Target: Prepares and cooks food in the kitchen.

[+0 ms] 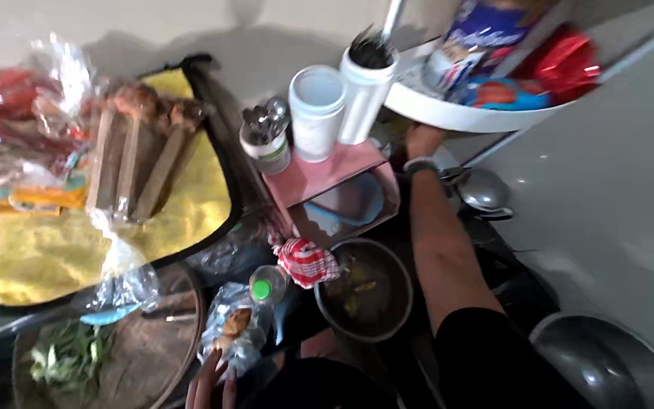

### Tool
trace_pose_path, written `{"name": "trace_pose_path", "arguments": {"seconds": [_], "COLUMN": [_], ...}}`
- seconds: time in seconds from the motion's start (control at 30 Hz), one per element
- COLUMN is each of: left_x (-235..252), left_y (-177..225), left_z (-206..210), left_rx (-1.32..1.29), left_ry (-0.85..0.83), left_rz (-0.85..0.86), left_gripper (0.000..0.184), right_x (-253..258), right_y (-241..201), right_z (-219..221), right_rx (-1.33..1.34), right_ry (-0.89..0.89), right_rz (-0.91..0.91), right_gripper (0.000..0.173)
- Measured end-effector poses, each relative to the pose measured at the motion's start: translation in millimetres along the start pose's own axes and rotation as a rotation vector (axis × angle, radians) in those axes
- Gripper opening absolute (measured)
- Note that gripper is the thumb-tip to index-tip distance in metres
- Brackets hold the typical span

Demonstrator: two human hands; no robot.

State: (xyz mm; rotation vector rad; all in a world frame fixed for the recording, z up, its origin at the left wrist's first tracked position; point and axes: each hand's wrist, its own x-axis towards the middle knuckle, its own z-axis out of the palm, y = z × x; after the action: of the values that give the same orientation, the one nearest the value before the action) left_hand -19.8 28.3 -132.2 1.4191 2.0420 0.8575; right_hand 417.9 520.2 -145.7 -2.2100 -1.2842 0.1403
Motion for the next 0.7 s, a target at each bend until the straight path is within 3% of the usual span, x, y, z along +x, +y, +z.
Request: {"name": "trace_pose_path", "arguments": {"seconds": [0.1, 0.27, 0.4, 0.5, 0.57, 0.63, 0.7], "left_x": [2, 9, 18, 22, 21, 21, 21], "left_y": [3, 1, -1, 1, 1, 1, -3], "left_z": [4, 6, 9, 12, 13, 14, 12], "left_rx": [0.019, 0.043, 0.07, 0.079, 0.071, 0.041, 0.015], "left_ry": [0.051, 0.036, 0.008, 0.029, 0.053, 0.05, 0.043], "left_rz": [-0.044, -0.026, 0.01, 0.02, 0.025, 0.022, 0.039], "left_gripper": [0.041, 0.04, 0.039, 0.039, 0.039, 0.039, 0.039], "right_x": [15, 23, 17, 25, 18, -8, -68], "right_y": [0, -3, -4, 12, 23, 23, 15], "right_z": [-2, -11, -14, -5, -6, -21, -55], "right_rx": [-0.073, -0.228, -0.142, -0.207, -0.181, -0.072, 0.069], "right_ry": [-0.209, -0.463, -0.419, -0.386, -0.318, -0.295, -0.297], "right_rz": [0.041, 0.024, 0.047, -0.066, -0.112, -0.041, -0.067], "right_gripper": [0.057, 0.047, 0.049, 0.051, 0.061, 0.077, 0.068]}}
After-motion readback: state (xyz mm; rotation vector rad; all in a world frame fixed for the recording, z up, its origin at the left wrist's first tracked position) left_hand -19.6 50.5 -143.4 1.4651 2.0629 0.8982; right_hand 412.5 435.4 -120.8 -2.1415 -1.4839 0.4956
